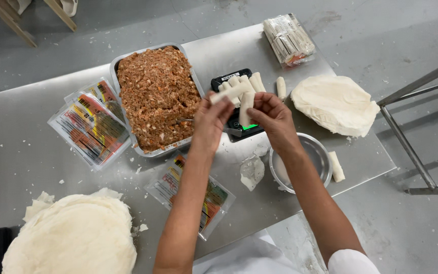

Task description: The person peels wrappers from a stack, places filling onto a wrapper, rolls it into a spring roll, and then packs multiple spring rolls into a plastic bag by hand.

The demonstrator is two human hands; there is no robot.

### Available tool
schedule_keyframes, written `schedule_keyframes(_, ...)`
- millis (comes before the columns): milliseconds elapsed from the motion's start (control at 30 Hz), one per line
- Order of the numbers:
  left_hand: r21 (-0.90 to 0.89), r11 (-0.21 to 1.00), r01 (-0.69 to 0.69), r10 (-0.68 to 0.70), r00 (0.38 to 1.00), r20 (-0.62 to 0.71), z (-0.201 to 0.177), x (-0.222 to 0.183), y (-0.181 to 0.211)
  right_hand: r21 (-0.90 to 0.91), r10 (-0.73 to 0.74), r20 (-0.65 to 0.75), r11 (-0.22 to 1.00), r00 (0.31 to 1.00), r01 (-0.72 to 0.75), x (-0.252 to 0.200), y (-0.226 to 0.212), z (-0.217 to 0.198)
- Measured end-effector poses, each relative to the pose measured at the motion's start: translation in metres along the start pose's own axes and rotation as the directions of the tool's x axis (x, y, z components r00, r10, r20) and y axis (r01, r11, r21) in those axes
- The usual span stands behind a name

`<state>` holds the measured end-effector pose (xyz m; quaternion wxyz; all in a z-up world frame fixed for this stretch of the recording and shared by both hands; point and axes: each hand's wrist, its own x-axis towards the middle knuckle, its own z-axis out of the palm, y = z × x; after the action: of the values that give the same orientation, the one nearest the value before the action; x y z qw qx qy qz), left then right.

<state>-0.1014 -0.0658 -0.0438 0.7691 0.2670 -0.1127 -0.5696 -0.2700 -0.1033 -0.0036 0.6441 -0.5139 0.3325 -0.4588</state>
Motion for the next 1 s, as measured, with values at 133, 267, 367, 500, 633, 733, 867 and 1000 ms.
schedule_keyframes(133,0.435,0.901,-0.012,-0.037,0.994,0.103,0.013,-0.032,0.001,-0.023,-0.067,0.003,0.998,0.998,0.067,0.004,0.008,0.003)
schedule_keyframes(267,0.530,0.846,-0.048,-0.035,0.989,0.146,0.006,-0.039,0.012,-0.059,-0.040,0.046,0.997,0.998,0.043,-0.006,-0.001,0.010)
schedule_keyframes(367,0.459,0.888,-0.042,-0.037,0.986,0.163,-0.008,-0.032,0.006,-0.034,-0.053,-0.006,0.998,0.999,0.053,-0.012,-0.013,0.017)
schedule_keyframes(500,0.367,0.930,-0.008,-0.059,0.984,0.171,-0.007,-0.036,0.004,-0.220,-0.168,-0.014,0.962,0.986,0.161,-0.010,-0.007,0.010)
schedule_keyframes(633,0.410,0.911,-0.030,-0.033,0.989,0.145,-0.015,-0.033,-0.012,-0.311,-0.176,0.030,0.934,0.984,0.177,-0.018,-0.003,0.020)
schedule_keyframes(733,0.430,0.899,-0.085,0.053,0.995,0.084,-0.013,-0.038,-0.019,-0.442,-0.254,0.125,0.851,0.959,0.283,-0.029,-0.002,0.024)
schedule_keyframes(867,0.461,0.880,-0.113,0.091,0.993,0.070,-0.011,-0.055,-0.026,-0.646,-0.432,0.223,0.606,0.874,0.465,-0.043,0.010,0.038)
schedule_keyframes(1000,0.457,0.882,-0.112,0.099,0.994,0.051,-0.019,-0.043,-0.025,-0.501,-0.344,0.308,0.734,0.887,0.458,-0.022,0.004,0.027)
